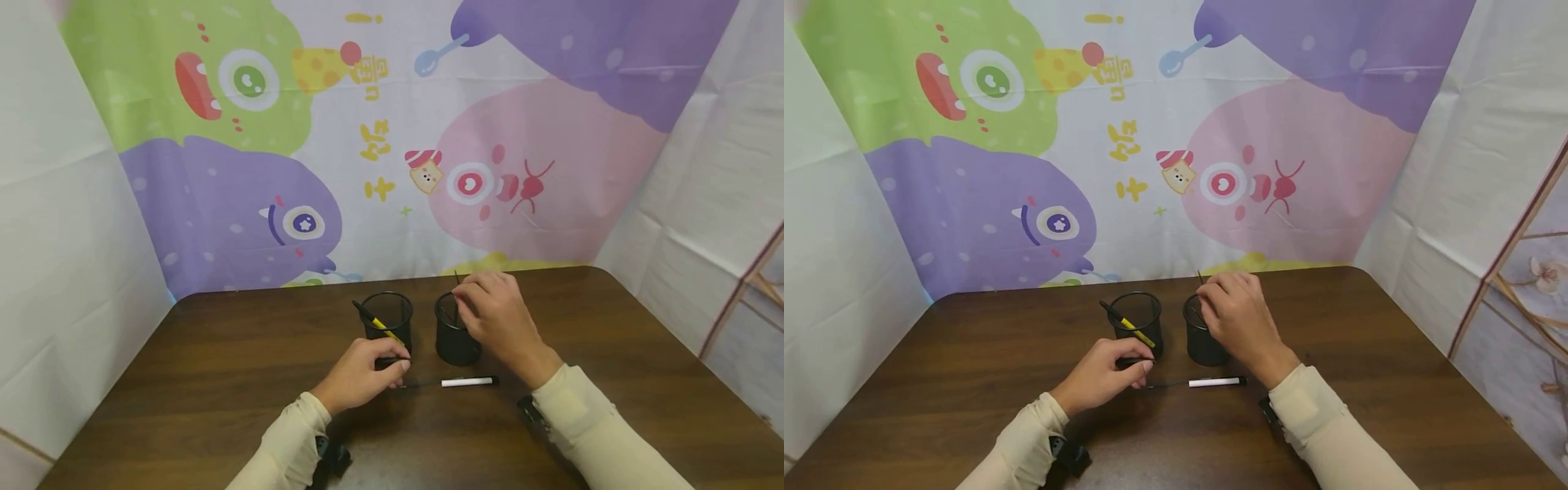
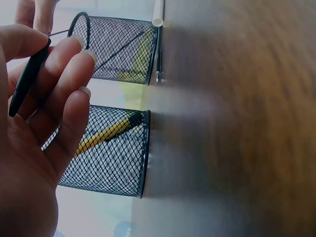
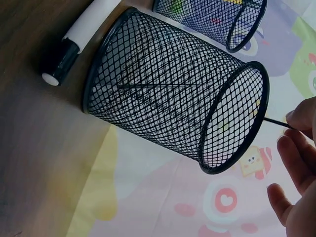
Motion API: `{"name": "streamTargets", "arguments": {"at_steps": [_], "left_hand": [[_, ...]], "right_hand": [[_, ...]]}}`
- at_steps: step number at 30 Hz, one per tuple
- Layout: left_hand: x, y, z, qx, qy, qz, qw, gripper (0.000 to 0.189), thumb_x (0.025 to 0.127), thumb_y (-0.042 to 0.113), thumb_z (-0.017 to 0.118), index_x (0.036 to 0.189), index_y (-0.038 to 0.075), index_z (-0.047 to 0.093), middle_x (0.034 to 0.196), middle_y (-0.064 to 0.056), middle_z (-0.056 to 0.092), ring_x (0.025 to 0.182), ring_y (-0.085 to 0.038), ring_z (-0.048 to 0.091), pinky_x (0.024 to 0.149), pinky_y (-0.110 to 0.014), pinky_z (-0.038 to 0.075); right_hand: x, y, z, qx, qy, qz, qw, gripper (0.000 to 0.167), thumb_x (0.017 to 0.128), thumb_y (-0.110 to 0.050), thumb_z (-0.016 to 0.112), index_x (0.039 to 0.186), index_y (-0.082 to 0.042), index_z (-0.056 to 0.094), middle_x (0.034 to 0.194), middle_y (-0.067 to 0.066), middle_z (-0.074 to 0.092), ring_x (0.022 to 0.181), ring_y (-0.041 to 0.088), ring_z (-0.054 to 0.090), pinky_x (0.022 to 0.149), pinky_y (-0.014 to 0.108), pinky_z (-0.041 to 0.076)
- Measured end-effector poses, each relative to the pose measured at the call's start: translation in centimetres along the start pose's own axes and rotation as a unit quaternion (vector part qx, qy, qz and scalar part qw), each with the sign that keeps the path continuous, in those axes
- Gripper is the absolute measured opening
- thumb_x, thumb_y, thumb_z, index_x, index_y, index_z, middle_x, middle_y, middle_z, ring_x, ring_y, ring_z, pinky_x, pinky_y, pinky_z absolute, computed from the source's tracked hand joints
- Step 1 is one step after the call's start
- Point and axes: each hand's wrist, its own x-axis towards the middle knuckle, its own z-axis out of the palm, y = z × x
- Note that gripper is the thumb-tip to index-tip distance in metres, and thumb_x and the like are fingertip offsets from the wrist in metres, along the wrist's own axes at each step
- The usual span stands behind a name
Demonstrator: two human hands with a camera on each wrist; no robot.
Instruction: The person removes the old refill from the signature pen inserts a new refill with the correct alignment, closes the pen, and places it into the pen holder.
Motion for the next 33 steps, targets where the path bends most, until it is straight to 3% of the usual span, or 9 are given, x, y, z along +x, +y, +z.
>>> {"name": "streamTargets", "arguments": {"at_steps": [7,13,21,28,33], "left_hand": [[0.2,-2.0,0.1,0.001,-0.003,-0.002,1.0000,0.005,0.096,0.011,0.068,0.100,0.010,0.071,0.079,-0.007,0.072,0.066,-0.014,0.070,0.062,-0.028,0.059],[0.1,-2.1,0.0,0.002,-0.008,0.001,1.0000,0.009,0.097,0.015,0.068,0.101,0.007,0.071,0.080,-0.007,0.072,0.067,-0.012,0.070,0.063,-0.029,0.059],[0.1,-1.9,0.4,0.009,0.001,-0.007,0.9999,0.008,0.095,0.003,0.067,0.099,0.009,0.070,0.078,-0.011,0.071,0.065,-0.017,0.069,0.061,-0.028,0.058],[0.1,-1.8,0.3,0.012,-0.001,0.002,0.9999,0.005,0.096,0.010,0.068,0.098,0.013,0.071,0.073,0.004,0.069,0.064,-0.010,0.068,0.062,-0.028,0.058],[0.2,-1.9,0.2,0.004,-0.005,0.012,0.9999,0.005,0.096,0.014,0.068,0.099,0.012,0.071,0.073,0.005,0.069,0.065,-0.012,0.069,0.062,-0.030,0.059]], "right_hand": [[0.1,-0.2,0.1,-0.005,0.007,-0.005,0.9999,0.008,0.082,0.000,0.072,0.090,-0.003,0.071,0.090,0.007,0.066,0.087,0.028,0.064,0.084,0.052,0.048],[0.2,-0.4,0.2,-0.008,0.006,-0.013,0.9999,0.008,0.082,0.001,0.071,0.089,-0.002,0.071,0.088,0.007,0.066,0.084,0.028,0.065,0.082,0.050,0.050],[0.2,-0.5,0.1,-0.011,0.002,-0.016,0.9998,0.007,0.084,0.000,0.068,0.090,-0.003,0.071,0.090,0.008,0.066,0.086,0.028,0.065,0.084,0.049,0.050],[0.1,-0.7,0.1,-0.010,0.005,-0.024,0.9997,0.007,0.083,0.000,0.069,0.090,-0.003,0.071,0.091,0.009,0.068,0.088,0.028,0.066,0.084,0.049,0.050],[-0.1,-0.9,-0.1,-0.014,-0.004,-0.029,0.9995,0.009,0.083,-0.001,0.069,0.091,-0.003,0.071,0.093,0.009,0.068,0.089,0.029,0.066,0.085,0.050,0.050]]}}
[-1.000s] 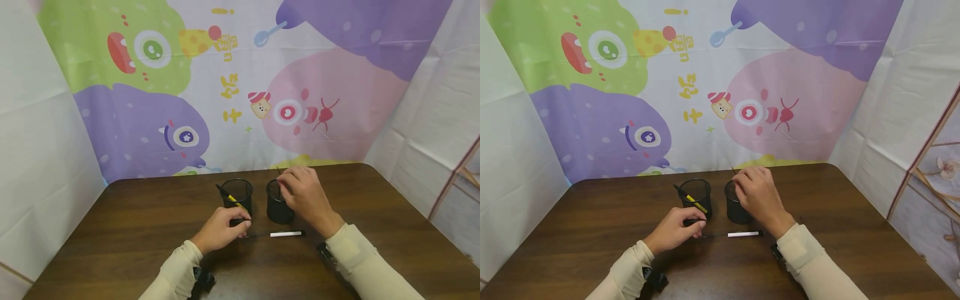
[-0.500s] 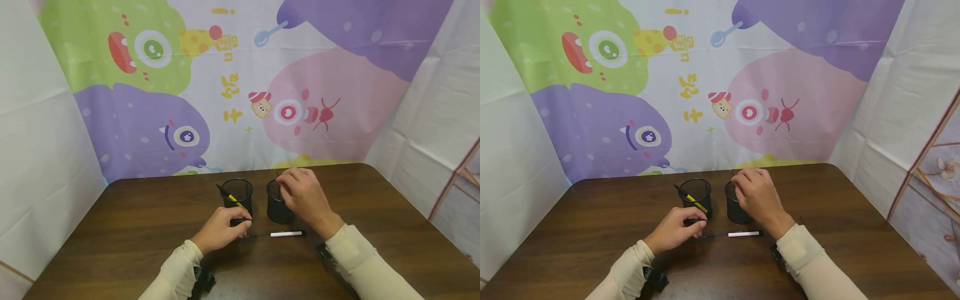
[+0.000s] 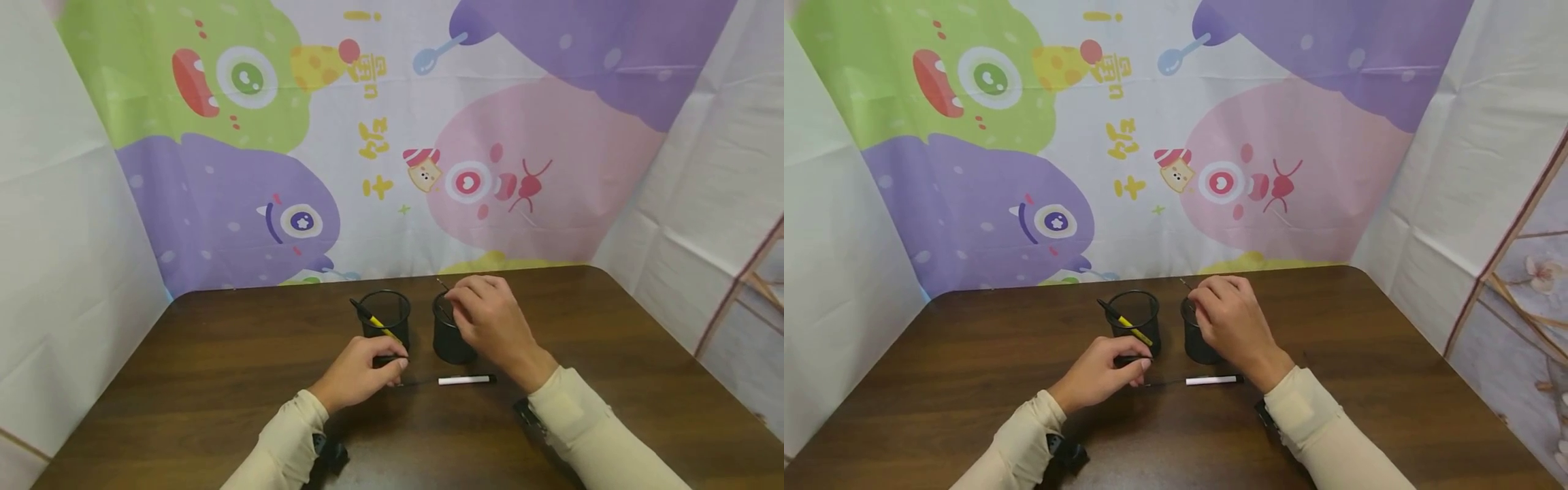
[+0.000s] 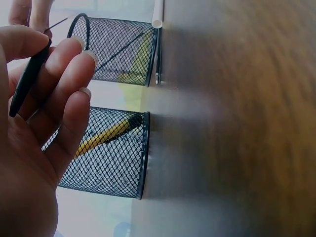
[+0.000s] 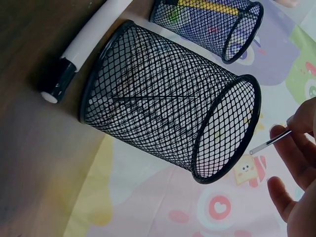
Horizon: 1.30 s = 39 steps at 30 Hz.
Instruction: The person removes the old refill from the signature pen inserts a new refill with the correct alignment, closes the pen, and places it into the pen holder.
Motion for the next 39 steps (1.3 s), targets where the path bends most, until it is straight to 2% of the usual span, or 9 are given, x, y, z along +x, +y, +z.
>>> {"name": "streamTargets", "arguments": {"at_steps": [5,11,18,29,35,39], "left_hand": [[0.0,-0.1,0.0,0.001,-0.006,-0.002,1.0000,0.009,0.097,0.015,0.067,0.101,0.007,0.071,0.073,0.005,0.069,0.065,-0.012,0.069,0.063,-0.030,0.059],[-0.1,-0.1,-0.1,0.000,-0.002,-0.008,1.0000,0.005,0.097,0.015,0.068,0.101,0.013,0.071,0.074,0.005,0.069,0.065,-0.013,0.069,0.062,-0.029,0.058],[-0.1,-0.1,-0.1,-0.003,0.002,-0.005,1.0000,0.006,0.097,0.013,0.068,0.101,0.014,0.071,0.074,0.004,0.069,0.065,-0.015,0.069,0.062,-0.029,0.058],[0.0,-0.1,-0.2,0.009,-0.005,0.007,0.9999,0.011,0.098,0.017,0.067,0.101,0.007,0.071,0.072,0.007,0.069,0.065,-0.011,0.068,0.062,-0.029,0.058],[0.1,0.0,-0.1,-0.003,-0.004,0.001,1.0000,0.006,0.097,0.012,0.067,0.101,0.009,0.071,0.074,0.002,0.070,0.066,-0.015,0.069,0.062,-0.029,0.058],[0.0,0.9,-0.1,0.001,0.002,0.002,1.0000,0.007,0.097,0.006,0.066,0.100,0.010,0.070,0.074,-0.003,0.070,0.065,-0.018,0.070,0.062,-0.029,0.058]], "right_hand": [[-0.6,-0.3,-0.4,-0.002,-0.007,-0.002,1.0000,0.009,0.083,-0.001,0.069,0.092,-0.003,0.071,0.093,0.009,0.068,0.087,0.028,0.066,0.084,0.049,0.050],[-0.9,-0.6,-0.6,0.006,-0.014,0.000,0.9999,0.013,0.085,-0.002,0.067,0.098,-0.002,0.069,0.094,0.009,0.068,0.086,0.027,0.066,0.083,0.047,0.050],[-0.8,-1.0,-0.1,0.013,-0.020,-0.011,0.9997,0.024,0.084,-0.002,0.070,0.108,0.000,0.068,0.095,0.009,0.068,0.084,0.026,0.065,0.080,0.047,0.052],[-1.3,-1.4,0.2,0.015,-0.031,-0.019,0.9992,0.021,0.085,-0.002,0.067,0.106,0.000,0.070,0.095,0.009,0.067,0.085,0.026,0.065,0.080,0.046,0.052],[-1.7,-1.6,0.4,0.013,-0.038,-0.033,0.9987,0.018,0.084,-0.003,0.065,0.101,-0.001,0.071,0.093,0.008,0.067,0.085,0.025,0.064,0.078,0.045,0.052],[-1.8,-1.8,0.5,0.013,-0.039,-0.040,0.9983,0.014,0.084,-0.004,0.065,0.097,-0.002,0.070,0.090,0.007,0.065,0.083,0.025,0.063,0.077,0.044,0.052]]}}
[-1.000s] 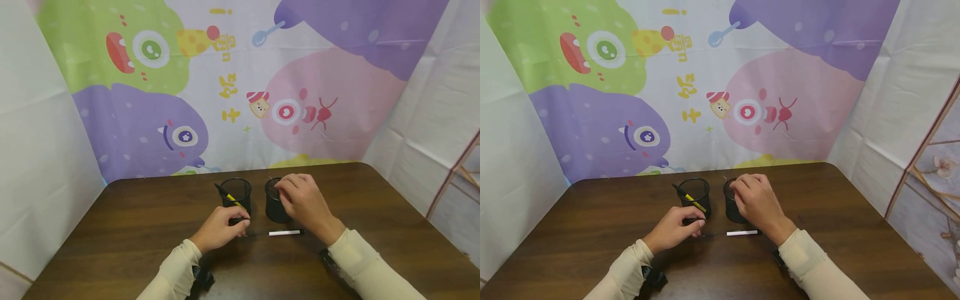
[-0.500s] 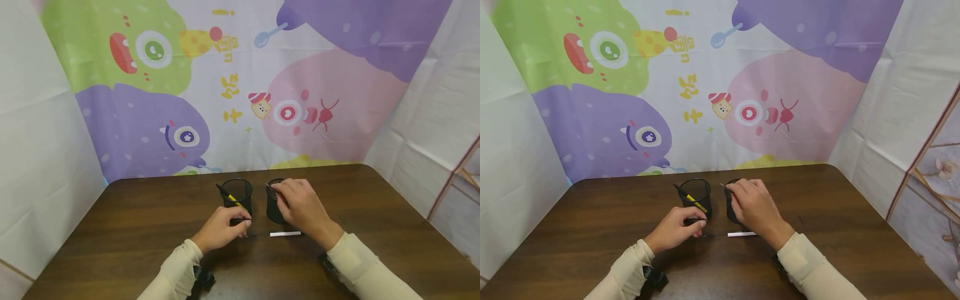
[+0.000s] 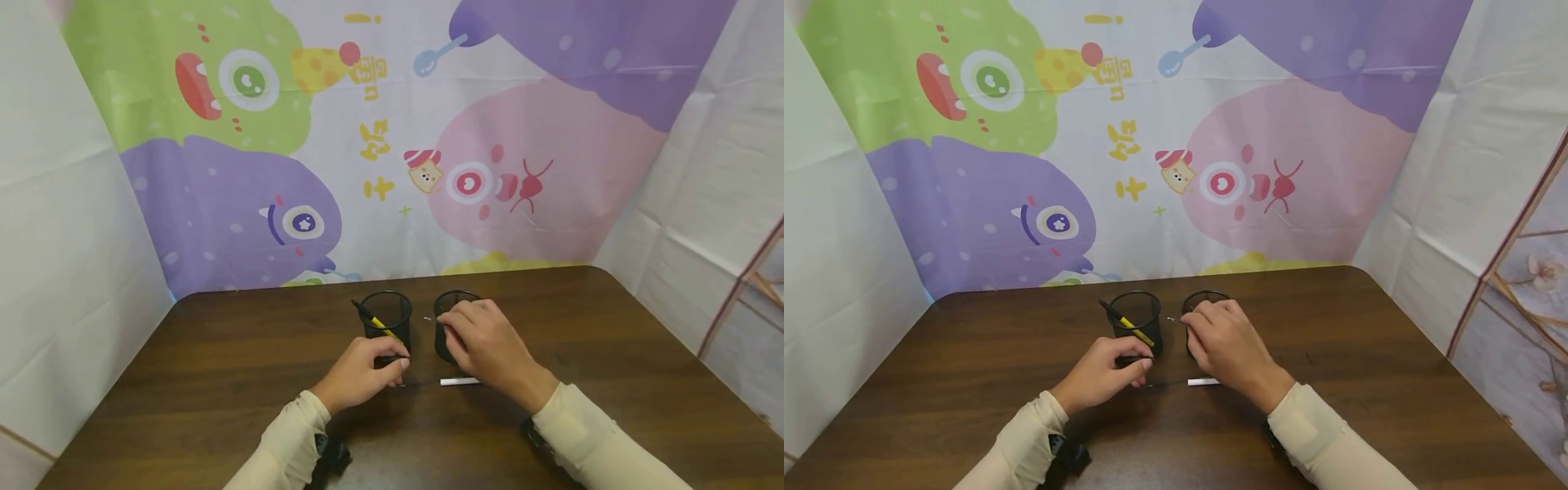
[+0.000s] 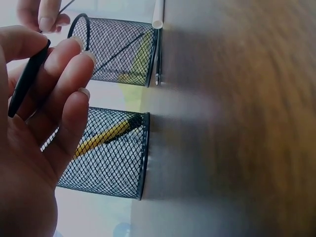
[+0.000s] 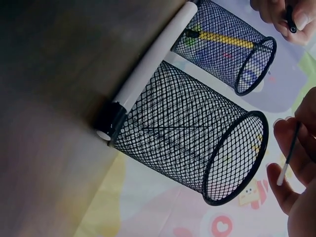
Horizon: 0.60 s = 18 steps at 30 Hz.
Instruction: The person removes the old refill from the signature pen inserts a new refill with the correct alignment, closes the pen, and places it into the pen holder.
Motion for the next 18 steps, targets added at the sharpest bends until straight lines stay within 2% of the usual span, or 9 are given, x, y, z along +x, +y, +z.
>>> {"name": "streamTargets", "arguments": {"at_steps": [3,6,13,18], "left_hand": [[-0.2,1.1,-0.3,0.006,0.015,0.012,0.9998,0.008,0.095,0.000,0.065,0.098,0.006,0.070,0.073,-0.007,0.069,0.063,-0.020,0.069,0.061,-0.029,0.058],[0.0,1.5,-0.2,0.013,0.028,0.026,0.9992,0.010,0.093,-0.003,0.065,0.096,0.005,0.070,0.071,-0.009,0.069,0.061,-0.020,0.068,0.059,-0.030,0.058],[0.0,-0.6,0.0,0.021,0.034,0.026,0.9989,0.008,0.095,0.004,0.067,0.098,0.010,0.071,0.071,-0.001,0.069,0.061,-0.014,0.067,0.059,-0.029,0.057],[0.0,-1.4,0.0,0.014,0.025,0.026,0.9993,0.005,0.097,0.013,0.067,0.101,0.014,0.071,0.074,0.004,0.069,0.064,-0.012,0.069,0.062,-0.027,0.058]], "right_hand": [[0.1,-0.2,0.1,0.004,-0.006,-0.003,1.0000,0.012,0.086,-0.006,0.064,0.095,-0.003,0.070,0.089,0.006,0.064,0.081,0.024,0.062,0.075,0.042,0.051],[-0.2,-0.2,0.0,0.005,-0.018,0.000,0.9998,0.011,0.087,-0.008,0.063,0.095,-0.004,0.070,0.089,0.005,0.064,0.078,0.023,0.061,0.072,0.039,0.051],[-0.1,-0.3,0.1,0.007,-0.037,0.008,0.9993,0.011,0.089,-0.009,0.063,0.097,-0.004,0.069,0.091,0.005,0.062,0.071,0.021,0.057,0.064,0.036,0.049],[-0.2,-0.3,-0.1,0.006,-0.040,0.016,0.9991,0.011,0.089,-0.007,0.063,0.097,-0.003,0.069,0.091,0.005,0.062,0.072,0.021,0.058,0.065,0.036,0.050]]}}
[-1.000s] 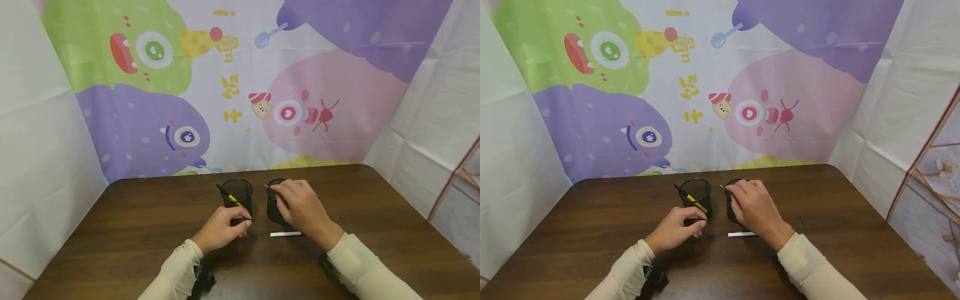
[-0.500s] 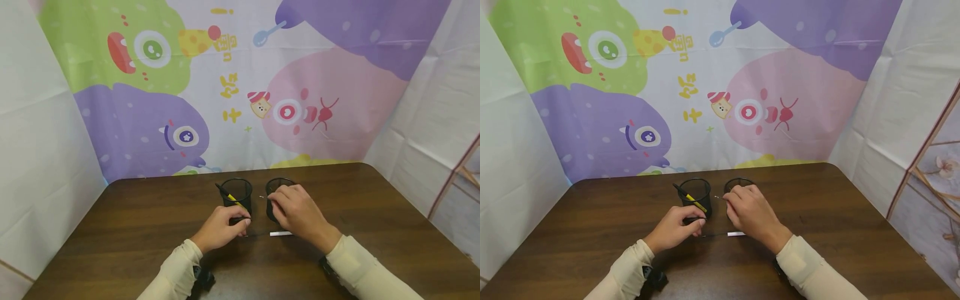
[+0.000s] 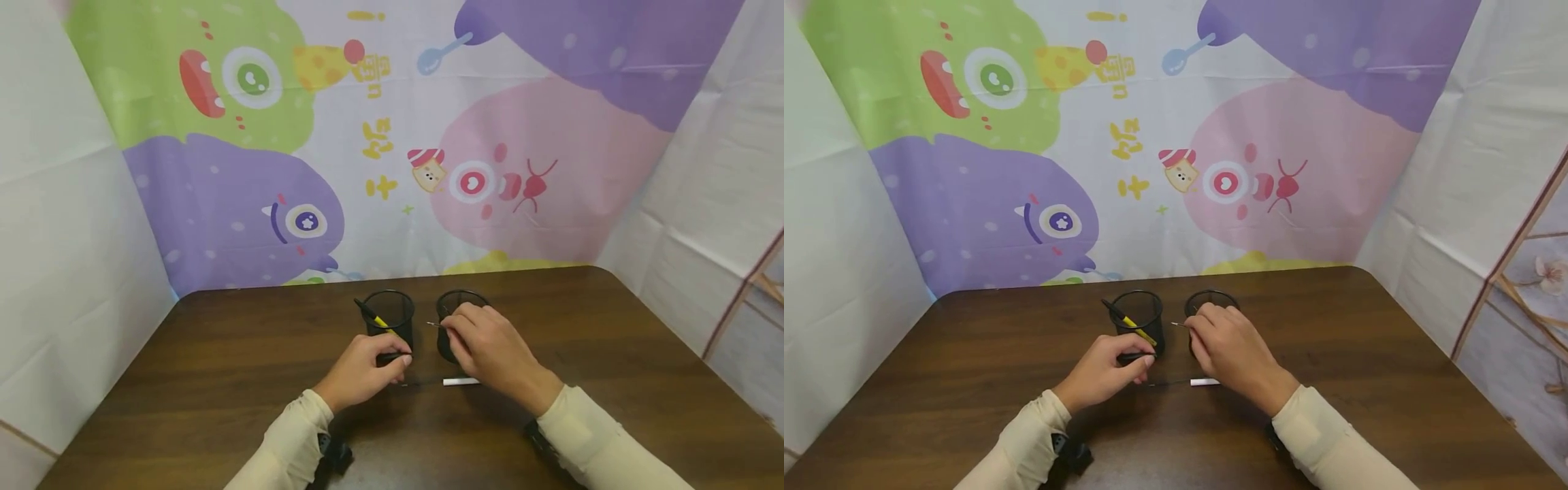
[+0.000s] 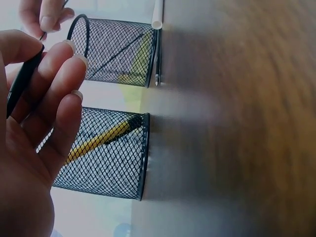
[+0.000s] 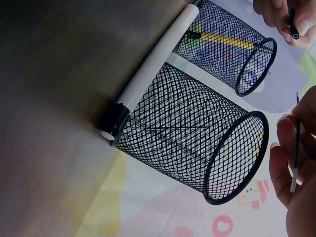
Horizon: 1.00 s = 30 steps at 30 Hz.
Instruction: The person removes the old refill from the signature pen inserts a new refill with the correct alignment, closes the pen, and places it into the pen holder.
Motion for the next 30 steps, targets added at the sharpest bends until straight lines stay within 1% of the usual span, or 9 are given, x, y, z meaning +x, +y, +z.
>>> {"name": "streamTargets", "arguments": {"at_steps": [9,11,13,15,18,19,21,27,30], "left_hand": [[-0.06,0.13,0.12,0.003,0.000,0.005,1.0000,0.005,0.097,0.013,0.067,0.100,0.014,0.070,0.073,0.007,0.069,0.063,-0.009,0.068,0.061,-0.028,0.058],[-0.03,0.10,0.19,0.000,0.003,0.004,1.0000,0.005,0.096,0.011,0.068,0.100,0.014,0.070,0.073,0.004,0.069,0.063,-0.010,0.068,0.061,-0.028,0.058],[0.02,0.68,0.16,0.000,0.007,0.004,1.0000,0.006,0.096,0.007,0.068,0.099,0.011,0.070,0.073,0.000,0.070,0.062,-0.011,0.068,0.060,-0.027,0.057],[0.10,0.60,0.23,0.001,0.008,0.003,1.0000,0.006,0.095,0.006,0.068,0.099,0.010,0.070,0.072,-0.001,0.070,0.062,-0.011,0.067,0.060,-0.027,0.057],[0.11,0.59,0.24,0.005,0.006,0.000,1.0000,0.007,0.095,0.006,0.068,0.098,0.011,0.070,0.072,0.001,0.069,0.062,-0.010,0.067,0.060,-0.027,0.057],[0.12,0.11,0.30,0.005,0.004,-0.002,1.0000,0.006,0.095,0.008,0.068,0.098,0.013,0.070,0.072,0.003,0.069,0.062,-0.010,0.067,0.060,-0.027,0.057],[0.06,-0.02,0.26,0.003,0.001,-0.003,1.0000,0.005,0.096,0.010,0.068,0.098,0.015,0.070,0.073,0.004,0.069,0.063,-0.008,0.067,0.061,-0.028,0.058],[0.05,0.19,0.08,-0.004,-0.007,-0.004,1.0000,0.005,0.097,0.010,0.066,0.099,0.014,0.069,0.078,-0.007,0.071,0.065,-0.010,0.069,0.062,-0.029,0.059],[0.01,0.26,0.00,-0.008,-0.007,-0.004,0.9999,0.006,0.097,0.010,0.065,0.099,0.014,0.068,0.078,-0.009,0.071,0.066,-0.012,0.069,0.062,-0.029,0.059]], "right_hand": [[-0.33,-0.14,-0.09,0.030,-0.010,-0.005,0.9995,0.013,0.090,-0.004,0.065,0.102,-0.003,0.067,0.094,0.005,0.060,0.073,0.015,0.057,0.061,0.030,0.054],[-0.34,-0.18,-0.12,0.033,-0.018,-0.009,0.9993,0.013,0.090,-0.004,0.066,0.103,-0.004,0.067,0.094,0.004,0.060,0.073,0.013,0.056,0.060,0.029,0.054],[-0.29,-0.23,-0.20,0.037,-0.026,-0.014,0.9989,0.013,0.090,-0.004,0.066,0.103,-0.004,0.067,0.095,0.003,0.060,0.072,0.012,0.056,0.060,0.028,0.053],[-0.29,-0.26,-0.23,0.040,-0.033,-0.019,0.9985,0.012,0.091,-0.005,0.066,0.103,-0.005,0.067,0.094,0.002,0.060,0.070,0.010,0.055,0.058,0.026,0.052],[-0.31,-0.32,-0.25,0.047,-0.036,-0.023,0.9980,0.012,0.090,-0.005,0.066,0.102,-0.006,0.068,0.094,0.001,0.059,0.066,0.008,0.053,0.055,0.023,0.050],[-0.35,-0.33,-0.24,0.048,-0.037,-0.024,0.9979,0.013,0.090,-0.005,0.066,0.103,-0.006,0.068,0.094,0.001,0.058,0.064,0.007,0.052,0.054,0.022,0.049],[-0.35,-0.37,-0.27,0.049,-0.039,-0.025,0.9977,0.013,0.089,-0.004,0.067,0.102,-0.006,0.068,0.093,0.001,0.058,0.062,0.006,0.050,0.053,0.021,0.047],[-0.29,-0.30,-0.16,0.051,-0.038,-0.037,0.9973,0.010,0.091,-0.004,0.064,0.100,-0.006,0.067,0.090,-0.001,0.056,0.061,0.005,0.048,0.051,0.020,0.045],[-0.26,-0.26,-0.14,0.054,-0.039,-0.048,0.9966,0.009,0.091,-0.005,0.064,0.100,-0.007,0.067,0.089,-0.002,0.055,0.060,0.004,0.048,0.051,0.019,0.045]]}}
